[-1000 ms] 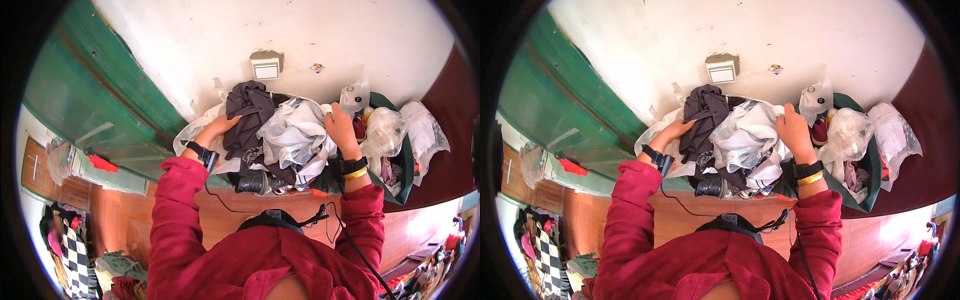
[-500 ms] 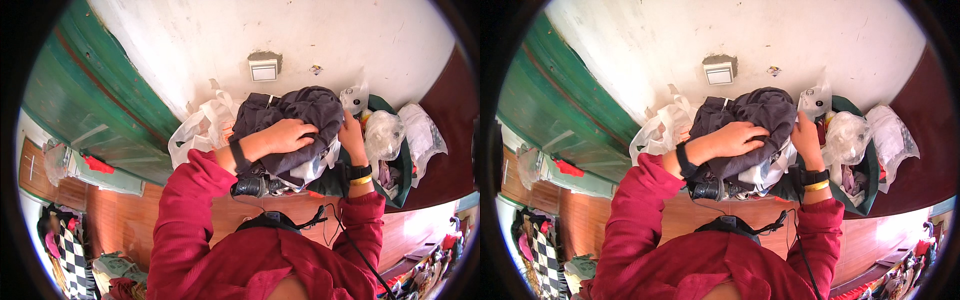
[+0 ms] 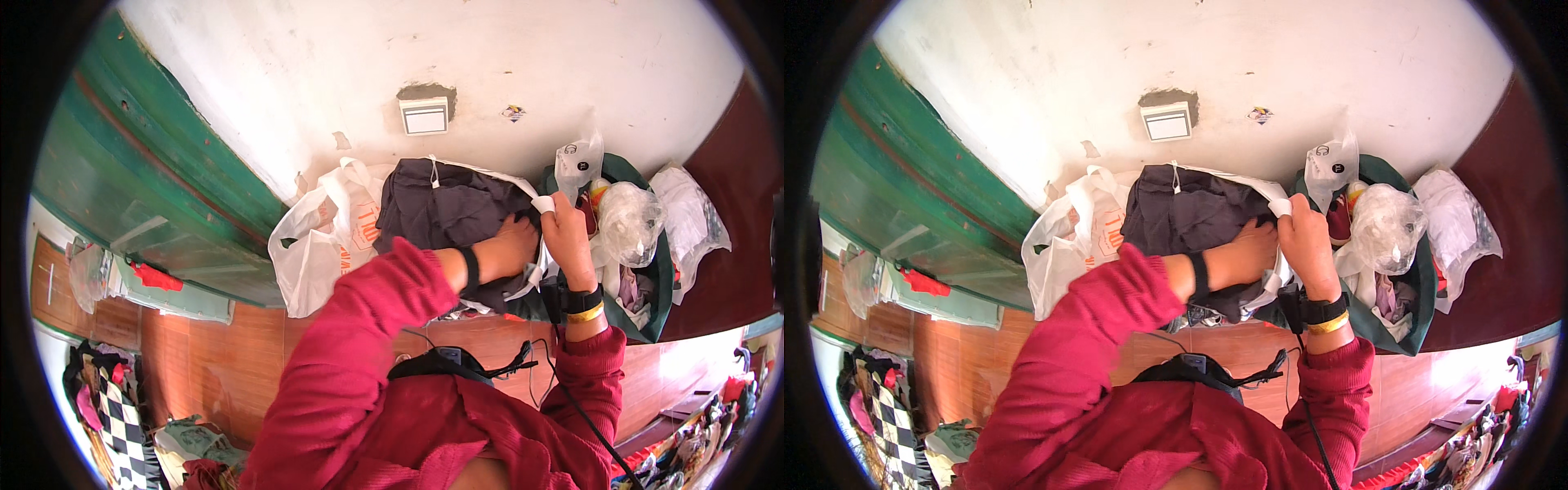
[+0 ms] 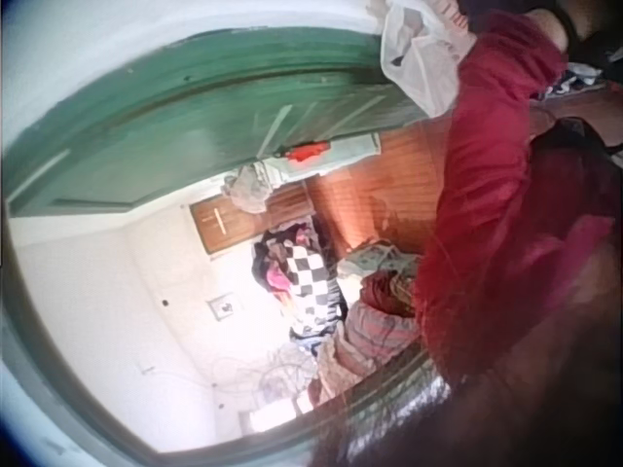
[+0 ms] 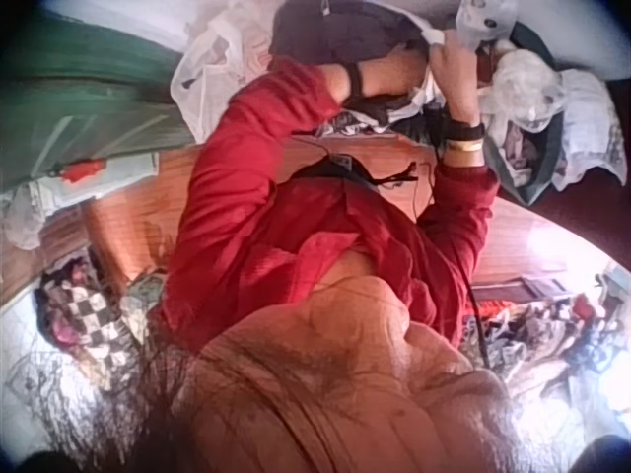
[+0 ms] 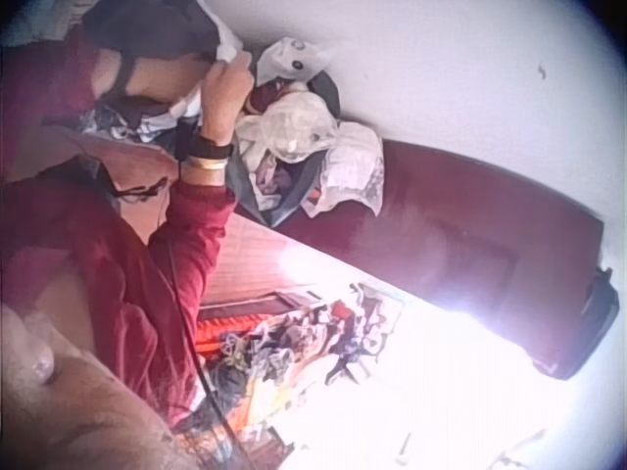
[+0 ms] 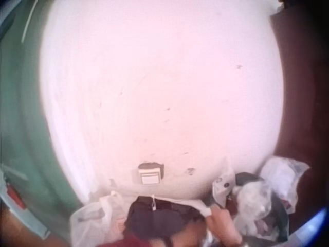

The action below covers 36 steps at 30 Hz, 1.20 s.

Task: The person rummages through a large green bag filled with clothes and plastic bags, pulling out items and placing them into other bags. They also pick up and inspect a pair of pink sneakers before returning them to the pile.

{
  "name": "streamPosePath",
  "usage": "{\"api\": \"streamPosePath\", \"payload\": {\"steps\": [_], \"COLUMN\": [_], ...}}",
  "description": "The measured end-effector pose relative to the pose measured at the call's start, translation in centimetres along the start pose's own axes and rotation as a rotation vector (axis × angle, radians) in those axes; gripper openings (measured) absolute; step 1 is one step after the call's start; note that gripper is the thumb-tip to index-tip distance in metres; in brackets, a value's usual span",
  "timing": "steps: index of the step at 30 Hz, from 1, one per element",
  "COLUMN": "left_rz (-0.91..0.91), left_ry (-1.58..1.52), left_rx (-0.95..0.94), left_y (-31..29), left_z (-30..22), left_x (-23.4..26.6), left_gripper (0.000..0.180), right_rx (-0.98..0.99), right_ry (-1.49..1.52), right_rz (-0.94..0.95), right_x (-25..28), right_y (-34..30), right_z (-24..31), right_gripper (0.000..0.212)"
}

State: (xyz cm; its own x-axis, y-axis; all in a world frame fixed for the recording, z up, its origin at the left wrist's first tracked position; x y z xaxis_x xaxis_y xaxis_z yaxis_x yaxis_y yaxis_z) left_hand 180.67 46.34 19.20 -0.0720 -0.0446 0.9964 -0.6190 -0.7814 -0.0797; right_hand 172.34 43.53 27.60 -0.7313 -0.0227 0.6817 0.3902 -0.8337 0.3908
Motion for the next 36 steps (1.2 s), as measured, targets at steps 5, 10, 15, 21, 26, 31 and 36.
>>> {"api": "streamPosePath", "payload": {"steps": [5,10,15,21,26,31,36], "left_rz": [-0.435,-0.231,-0.385,-0.167,-0.263,-0.375,-0.443], "left_ry": [-0.059,-0.021,-0.258,-0.186,-0.084,-0.059,-0.325], "left_rx": [0.113,0.115,-0.097,0.137,0.295,0.318,0.201], "left_y": [3.7,1.2,-6.5,-13.4,-10.0,-10.4,-12.8], "left_z": [-0.2,0.9,1.2,3.5,1.5,1.2,2.8], "left_x": [0.6,1.7,7.5,4.4,1.4,0.9,1.2], "left_gripper": [0.033,0.032,0.039,0.097,0.087,0.087,0.079], "right_rx": [-0.108,-0.077,-0.065,-0.071,-0.178,-0.018,0.486], "right_ry": [-0.005,0.057,0.068,0.066,0.004,-0.233,-0.06], "right_rz": [-0.038,-0.158,-0.151,-0.132,-0.097,-0.009,0.064], "right_x": [0.2,1.2,0.9,0.7,-0.3,0.0,-4.3], "right_y": [0.0,0.4,0.8,1.0,1.4,0.5,-1.9], "right_z": [-0.9,-0.5,0.1,-0.5,-1.0,3.8,11.2], "right_gripper": [0.012,0.019,0.02,0.018,0.017,0.029,0.041]}}
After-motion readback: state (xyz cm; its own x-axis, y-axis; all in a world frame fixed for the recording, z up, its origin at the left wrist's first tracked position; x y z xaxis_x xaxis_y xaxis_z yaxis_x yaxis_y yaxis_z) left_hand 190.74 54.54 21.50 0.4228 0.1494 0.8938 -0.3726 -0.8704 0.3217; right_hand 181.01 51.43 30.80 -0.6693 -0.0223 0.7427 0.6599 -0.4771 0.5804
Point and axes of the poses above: each hand's wrist, its own y-axis towards the middle knuckle, its own x-axis out of the back of the hand, z = x × y, the point moved 5 cm from there along y, towards the middle knuckle, and after that the axes turned 8 degrees about -x, right-handed, at the moved point
